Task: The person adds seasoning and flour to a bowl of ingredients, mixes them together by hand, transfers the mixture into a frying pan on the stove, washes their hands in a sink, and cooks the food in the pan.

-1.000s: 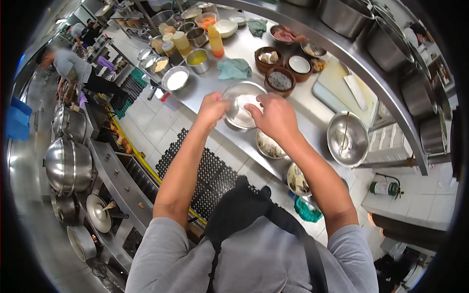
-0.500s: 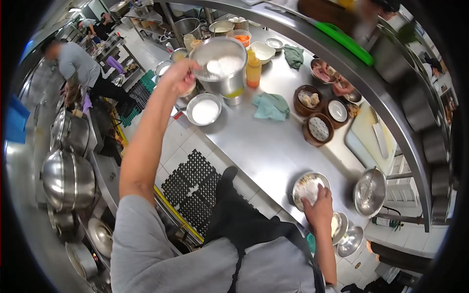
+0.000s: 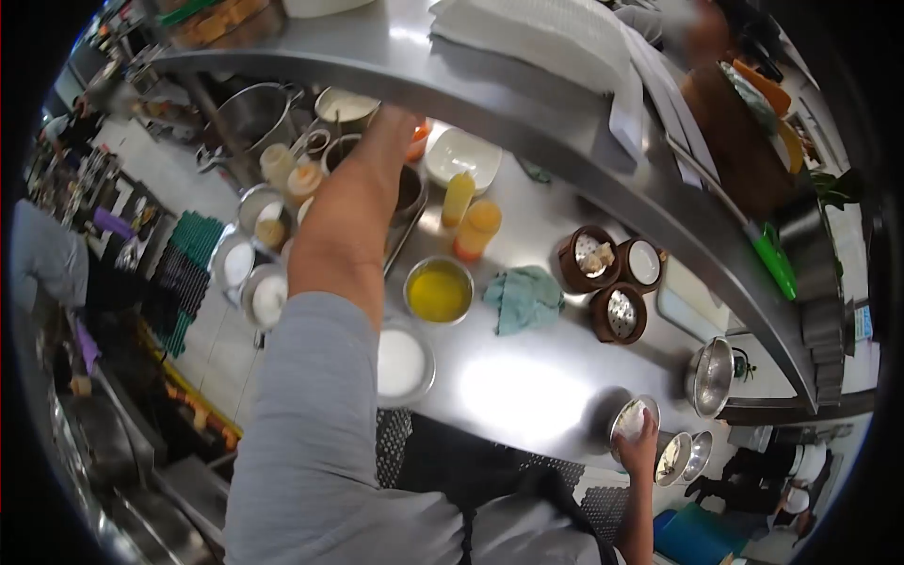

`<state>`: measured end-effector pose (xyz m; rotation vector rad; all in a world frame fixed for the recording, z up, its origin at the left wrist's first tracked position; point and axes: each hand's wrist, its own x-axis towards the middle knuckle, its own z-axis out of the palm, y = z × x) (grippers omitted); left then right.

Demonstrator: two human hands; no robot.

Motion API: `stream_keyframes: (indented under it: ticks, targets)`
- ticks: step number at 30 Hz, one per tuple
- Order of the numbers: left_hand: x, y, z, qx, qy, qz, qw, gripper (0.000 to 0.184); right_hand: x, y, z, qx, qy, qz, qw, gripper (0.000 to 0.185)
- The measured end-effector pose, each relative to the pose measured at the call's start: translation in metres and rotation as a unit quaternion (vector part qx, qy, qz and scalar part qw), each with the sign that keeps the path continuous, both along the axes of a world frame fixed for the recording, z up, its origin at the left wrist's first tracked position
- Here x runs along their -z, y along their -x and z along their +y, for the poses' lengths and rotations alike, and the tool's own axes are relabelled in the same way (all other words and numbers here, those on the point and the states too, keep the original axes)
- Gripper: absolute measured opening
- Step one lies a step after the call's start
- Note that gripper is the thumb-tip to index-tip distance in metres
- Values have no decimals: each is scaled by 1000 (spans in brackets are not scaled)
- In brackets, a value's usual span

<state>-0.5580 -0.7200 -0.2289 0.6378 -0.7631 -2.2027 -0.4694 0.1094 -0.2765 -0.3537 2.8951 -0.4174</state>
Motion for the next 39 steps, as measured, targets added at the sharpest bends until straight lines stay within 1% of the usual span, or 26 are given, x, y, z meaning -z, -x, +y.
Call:
stream_keyframes:
  ticks: [2,3,6,7,9,10,11,14,20,24,27,28,29,31,32,33,34,35,36,37,38,39]
  targets:
    - [21,29,-3,2,-18,4,1000,7,13,3,6,-14,-21,16,1000,91]
    - [32,40,-3,-1,-27,3,1000,7,18,5,8,-23,-43,30,998,97]
    - [70,68,2,-13,-56,-11,998,8,26,9,8,-44,-68,56,995,93]
    - [79,76,4,-19,-62,-14,998,8,29,13,11,-72,-36,52,995,93]
    - [95,86,7,-23,-67,-22,997,8,29,15,13,-74,-51,38,995,94]
    - [101,91,8,-24,-69,-27,997,8,26,15,11,-74,-58,30,995,94]
    - [106,95,8,-27,-69,-29,997,8,23,16,9,-51,-63,-3,997,95]
    - [112,97,9,-31,-61,-47,997,9,18,18,4,-47,-68,-11,996,96]
    - [117,99,4,-31,-25,-85,996,11,20,18,3,-68,-90,8,994,94]
    - [101,90,-6,-28,28,-127,991,13,15,19,-8,-53,-81,17,995,88]
    - [74,74,-17,-28,103,-166,980,14,22,20,-9,-45,-73,35,996,85]
    - [65,68,-23,-26,134,-176,975,14,20,21,-16,-12,-76,14,997,82]
    - [47,54,-27,-22,167,-184,968,15,17,20,-20,-10,-59,14,998,80]
    - [21,36,-29,-9,224,-188,956,16,27,23,-11,10,-65,18,998,79]
    - [8,28,-26,-2,249,-186,951,16,33,25,-3,19,-47,14,999,78]
    - [-8,18,-11,6,271,-182,945,16,21,24,-13,49,-40,-14,998,78]
    - [-26,7,2,10,297,-171,939,17,19,22,-12,47,-29,5,998,76]
    - [-41,-3,24,16,320,-154,935,17,18,26,-7,57,-49,-35,997,77]
    - [-56,-21,58,19,342,-137,929,18,18,23,3,40,-92,-14,995,82]
    - [-72,-50,96,14,368,-123,921,18,-5,18,-7,50,-42,-50,997,89]
    - [-83,-83,142,10,394,-116,912,19,0,23,3,17,13,-59,998,95]
    - [-84,-117,191,22,407,-117,905,19,15,31,16,-28,-14,-53,998,100]
